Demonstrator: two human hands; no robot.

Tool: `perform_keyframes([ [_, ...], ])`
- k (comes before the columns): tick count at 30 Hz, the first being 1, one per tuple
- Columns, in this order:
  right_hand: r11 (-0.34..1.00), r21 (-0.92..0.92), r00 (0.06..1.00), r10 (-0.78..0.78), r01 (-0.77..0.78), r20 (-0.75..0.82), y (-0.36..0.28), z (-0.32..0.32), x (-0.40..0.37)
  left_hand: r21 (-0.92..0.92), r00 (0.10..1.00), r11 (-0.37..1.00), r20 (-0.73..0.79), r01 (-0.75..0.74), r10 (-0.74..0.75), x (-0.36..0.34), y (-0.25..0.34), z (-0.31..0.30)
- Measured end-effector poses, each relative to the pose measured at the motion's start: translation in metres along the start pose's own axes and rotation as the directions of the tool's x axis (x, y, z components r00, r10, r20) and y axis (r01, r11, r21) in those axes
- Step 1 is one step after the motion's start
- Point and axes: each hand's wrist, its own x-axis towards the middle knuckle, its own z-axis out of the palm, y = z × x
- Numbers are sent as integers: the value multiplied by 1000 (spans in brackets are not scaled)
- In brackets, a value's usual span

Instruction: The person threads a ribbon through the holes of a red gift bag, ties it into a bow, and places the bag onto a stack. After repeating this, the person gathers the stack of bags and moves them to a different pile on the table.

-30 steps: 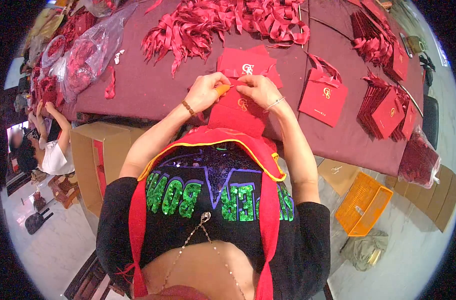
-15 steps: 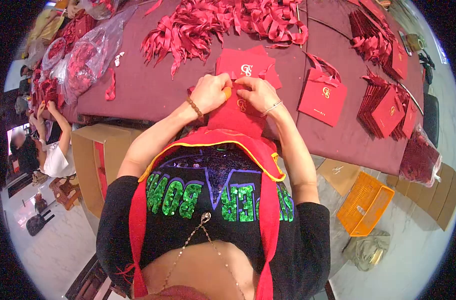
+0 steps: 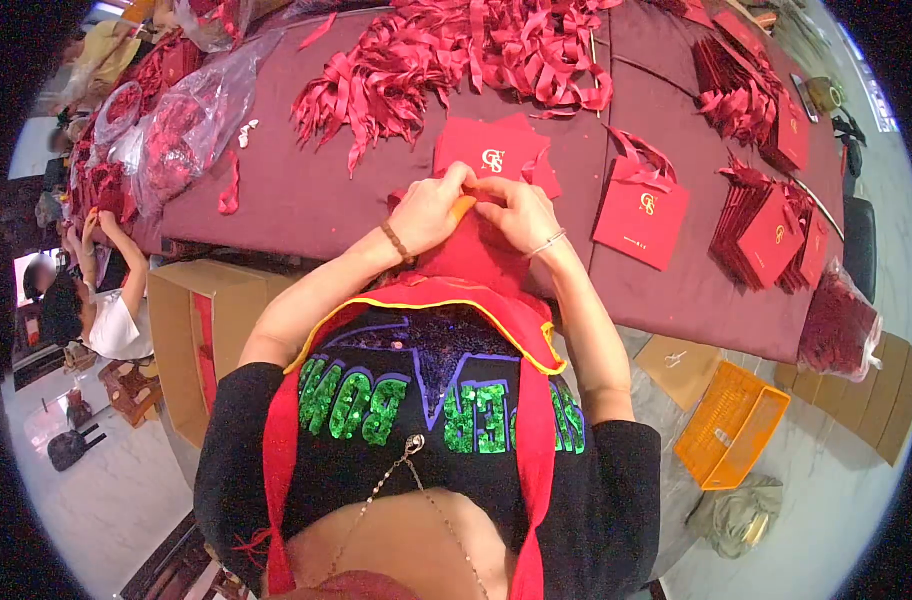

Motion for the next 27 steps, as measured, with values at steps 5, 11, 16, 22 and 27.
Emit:
perform_keyframes([
  [5,999,30,998,-26,28,-56,-6,6,2,280,979,960,189,21,-76,21,5,-45],
  [11,977,-78,979,-201,197,-40,-18,7,-2,191,847,979,529,-67,-45,46,-19,-54],
  [16,971,-150,981,-193,188,-21,-21,7,-4,-33,544,984,837,175,-69,76,-45,-47],
  [22,983,-132,990,-134,128,-36,-24,9,-6,-69,453,966,890,248,-53,84,-41,-45],
  [27,992,-98,995,-90,86,-39,-18,9,-4,-164,583,947,812,278,-30,76,-55,-29],
])
